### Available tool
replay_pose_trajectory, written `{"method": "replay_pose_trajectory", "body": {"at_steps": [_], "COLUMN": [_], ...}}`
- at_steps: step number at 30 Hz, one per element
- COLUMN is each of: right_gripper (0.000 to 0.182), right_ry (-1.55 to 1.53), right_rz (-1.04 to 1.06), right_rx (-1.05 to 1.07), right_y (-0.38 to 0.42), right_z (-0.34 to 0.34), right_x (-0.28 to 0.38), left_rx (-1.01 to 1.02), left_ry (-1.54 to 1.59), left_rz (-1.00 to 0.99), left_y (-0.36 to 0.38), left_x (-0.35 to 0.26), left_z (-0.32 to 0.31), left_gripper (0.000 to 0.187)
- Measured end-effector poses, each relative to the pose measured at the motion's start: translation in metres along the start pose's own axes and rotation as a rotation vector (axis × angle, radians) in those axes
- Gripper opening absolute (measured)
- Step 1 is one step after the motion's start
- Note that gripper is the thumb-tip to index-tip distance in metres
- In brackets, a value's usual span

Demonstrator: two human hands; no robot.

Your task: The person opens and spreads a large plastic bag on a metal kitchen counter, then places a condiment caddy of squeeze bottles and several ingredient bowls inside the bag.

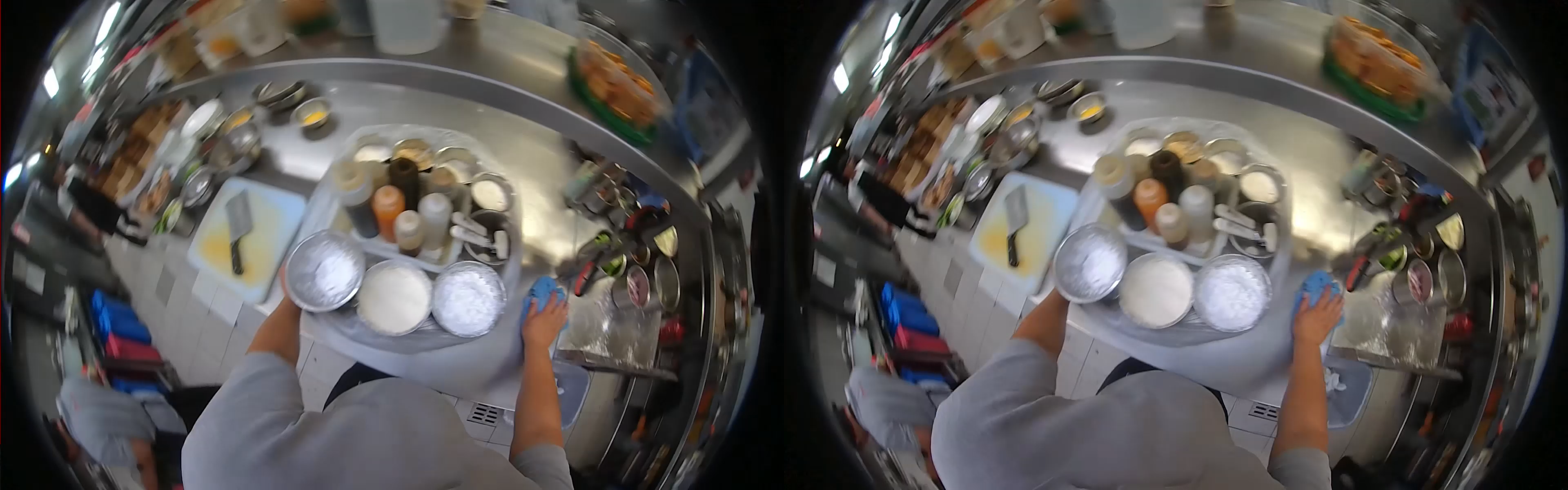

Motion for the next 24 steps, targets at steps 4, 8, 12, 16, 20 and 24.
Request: {"method": "replay_pose_trajectory", "body": {"at_steps": [4, 8, 12, 16, 20, 24], "right_gripper": [0.069, 0.067, 0.067, 0.068, 0.067, 0.066], "right_ry": [0.041, 0.050, 0.074, 0.075, 0.084, 0.094], "right_rz": [-0.015, 0.044, 0.091, 0.109, 0.092, 0.083], "right_rx": [0.021, 0.027, -0.031, -0.132, -0.140, -0.058], "right_y": [-0.010, -0.009, -0.002, -0.004, -0.001, -0.002], "right_z": [-0.002, 0.003, 0.002, 0.001, 0.009, 0.010], "right_x": [0.004, 0.017, 0.009, 0.014, 0.018, 0.020], "left_rx": [-0.035, -0.067, -0.045, -0.132, -0.116, -0.096], "left_ry": [-0.061, -0.281, 0.172, -0.518, -0.597, -0.625], "left_rz": [-0.030, -0.119, 0.027, -0.073, -0.021, -0.040], "left_y": [0.004, 0.007, 0.010, 0.036, 0.036, 0.033], "left_x": [-0.006, -0.016, 0.000, -0.065, -0.069, -0.063], "left_z": [0.004, 0.013, 0.003, -0.010, -0.013, -0.013], "left_gripper": [0.020, 0.020, 0.021, 0.021, 0.020, 0.020]}}
Point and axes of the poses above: each hand's wrist, its own y-axis away from the middle knuckle, its own z-axis out of the back of the hand, x = y × z, the point moved 10 cm from there along -y, towards the middle knuckle, and after that the axes turned 14 degrees about x, right-handed, at the moved point
